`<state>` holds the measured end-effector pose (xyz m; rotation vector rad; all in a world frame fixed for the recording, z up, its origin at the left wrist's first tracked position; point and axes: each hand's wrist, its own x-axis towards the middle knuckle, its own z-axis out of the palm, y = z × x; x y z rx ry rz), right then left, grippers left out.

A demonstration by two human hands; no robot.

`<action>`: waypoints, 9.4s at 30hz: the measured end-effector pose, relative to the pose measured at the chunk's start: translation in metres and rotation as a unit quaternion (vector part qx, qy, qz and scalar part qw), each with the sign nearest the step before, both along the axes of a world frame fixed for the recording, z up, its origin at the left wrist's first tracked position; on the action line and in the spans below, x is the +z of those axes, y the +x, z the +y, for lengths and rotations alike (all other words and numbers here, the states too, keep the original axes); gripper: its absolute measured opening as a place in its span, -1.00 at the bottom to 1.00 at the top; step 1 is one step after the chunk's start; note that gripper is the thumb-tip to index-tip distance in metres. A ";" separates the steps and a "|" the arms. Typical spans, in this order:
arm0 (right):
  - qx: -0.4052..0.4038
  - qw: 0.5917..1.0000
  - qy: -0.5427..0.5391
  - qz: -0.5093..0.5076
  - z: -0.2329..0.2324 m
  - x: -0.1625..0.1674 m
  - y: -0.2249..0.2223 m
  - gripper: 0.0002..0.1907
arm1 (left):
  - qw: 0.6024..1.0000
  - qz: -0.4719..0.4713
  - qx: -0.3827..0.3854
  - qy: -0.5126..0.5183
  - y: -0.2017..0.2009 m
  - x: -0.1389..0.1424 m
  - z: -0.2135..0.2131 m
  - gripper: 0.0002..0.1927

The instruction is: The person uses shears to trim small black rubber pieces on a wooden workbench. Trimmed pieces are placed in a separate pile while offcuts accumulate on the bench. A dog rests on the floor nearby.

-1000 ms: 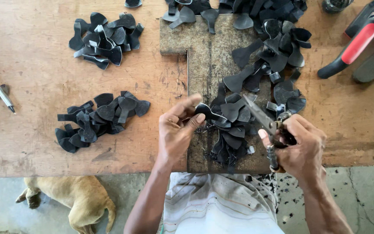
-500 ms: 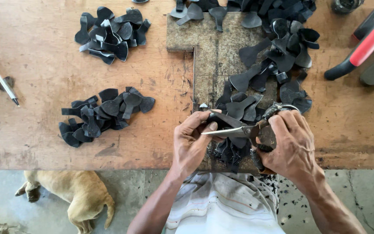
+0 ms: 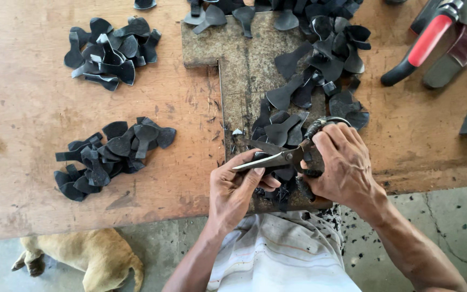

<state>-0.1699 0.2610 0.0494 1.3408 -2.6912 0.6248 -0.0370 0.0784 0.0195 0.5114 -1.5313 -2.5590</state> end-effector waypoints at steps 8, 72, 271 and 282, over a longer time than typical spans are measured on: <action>0.024 0.999 -0.027 0.016 -0.001 -0.004 -0.008 -0.68 | 1.000 -0.002 -0.015 0.003 0.002 0.008 -0.001 -0.69; 0.054 0.995 -0.036 0.075 0.012 -0.001 -0.022 -0.74 | 0.998 0.034 -0.042 0.026 -0.006 0.008 -0.014 -0.80; -0.072 0.996 0.044 0.021 0.022 -0.020 -0.018 -0.71 | 1.000 0.013 0.017 0.002 -0.012 -0.008 -0.018 -0.71; 0.001 1.000 -0.007 -0.015 0.003 -0.004 -0.010 -0.76 | 0.999 0.019 -0.002 -0.050 -0.011 -0.009 -0.018 -0.69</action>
